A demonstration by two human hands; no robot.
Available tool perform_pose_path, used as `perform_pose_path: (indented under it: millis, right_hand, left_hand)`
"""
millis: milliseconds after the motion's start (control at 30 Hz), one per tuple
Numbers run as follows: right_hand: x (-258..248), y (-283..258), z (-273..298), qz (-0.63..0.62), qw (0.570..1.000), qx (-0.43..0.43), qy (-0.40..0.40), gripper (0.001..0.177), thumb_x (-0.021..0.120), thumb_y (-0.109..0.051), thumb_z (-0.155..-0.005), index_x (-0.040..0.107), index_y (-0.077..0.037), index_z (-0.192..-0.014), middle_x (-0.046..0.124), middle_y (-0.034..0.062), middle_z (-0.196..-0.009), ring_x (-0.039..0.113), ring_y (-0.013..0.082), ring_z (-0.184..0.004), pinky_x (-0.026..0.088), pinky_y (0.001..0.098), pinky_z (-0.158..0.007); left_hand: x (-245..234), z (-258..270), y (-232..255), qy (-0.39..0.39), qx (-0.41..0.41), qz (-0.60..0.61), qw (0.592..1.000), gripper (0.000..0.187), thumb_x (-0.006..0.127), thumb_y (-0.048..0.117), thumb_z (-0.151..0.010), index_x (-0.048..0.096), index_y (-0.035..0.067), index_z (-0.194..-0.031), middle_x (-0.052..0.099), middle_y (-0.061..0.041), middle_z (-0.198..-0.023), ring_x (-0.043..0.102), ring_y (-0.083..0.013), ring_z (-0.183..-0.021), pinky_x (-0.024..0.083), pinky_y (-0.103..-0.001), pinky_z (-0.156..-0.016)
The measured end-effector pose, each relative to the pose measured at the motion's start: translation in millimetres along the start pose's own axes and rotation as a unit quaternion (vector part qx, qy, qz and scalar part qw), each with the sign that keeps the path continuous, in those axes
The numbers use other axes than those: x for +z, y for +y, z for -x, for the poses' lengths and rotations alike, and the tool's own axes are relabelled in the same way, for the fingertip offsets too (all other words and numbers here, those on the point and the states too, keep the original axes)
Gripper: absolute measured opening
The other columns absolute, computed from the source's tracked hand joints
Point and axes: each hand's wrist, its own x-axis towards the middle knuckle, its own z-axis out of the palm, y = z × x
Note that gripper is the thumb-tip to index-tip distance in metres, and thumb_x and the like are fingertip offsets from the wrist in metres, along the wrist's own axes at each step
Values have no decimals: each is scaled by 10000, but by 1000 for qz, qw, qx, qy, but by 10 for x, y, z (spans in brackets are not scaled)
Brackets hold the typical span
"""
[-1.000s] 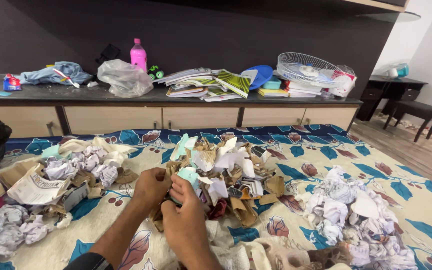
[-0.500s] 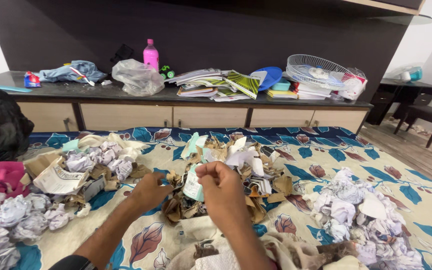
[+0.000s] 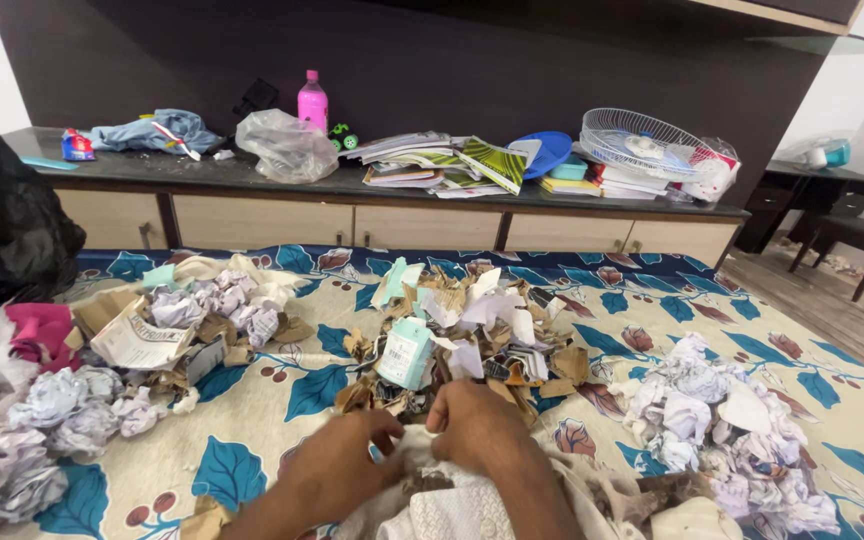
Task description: The person sorts through a large pile of fabric scraps on a bed, picking up pieces, tearing them, and placing them into separate piles. The person handles the fabric by hand, separating different types and colors into distinct groups.
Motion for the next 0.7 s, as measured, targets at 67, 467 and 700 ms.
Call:
perform_pose_path:
  millis: [67, 467, 700]
  right_hand:
    - [5, -19, 21, 4, 1000, -11, -23, 238, 826, -149, -816, 722, -163, -1030, 740, -14, -1017, 695, 135, -946, 537, 350, -887]
    - [-192, 134, 294, 12, 993, -92, -70, 203, 758, -233, -827, 800, -91, -966, 798, 87, -933, 743, 168, -852, 569, 334, -836]
    - [-139, 157, 235, -27, 995, -61, -70, 357, 740, -395, -851, 787, -73, -998, 786, 117, -973, 718, 218, -866, 552, 379, -810]
  left_hand:
    - [58, 83, 22, 7, 35, 3, 999, 418, 754, 304, -808, 705, 152, -1194, 773, -22, -1021, 749, -224, -942, 565, -361, -856]
    - [-41, 274, -95, -110, 110, 45, 987, 294, 640, 222, -858, 759, 110, -1102, 790, -66, -956, 758, -191, -896, 576, -330, -838]
    - [-57, 124, -111, -65, 104, 41, 992, 287, 686, 244, -832, 790, 48, -1013, 786, -72, -914, 775, -205, -890, 587, -342, -837]
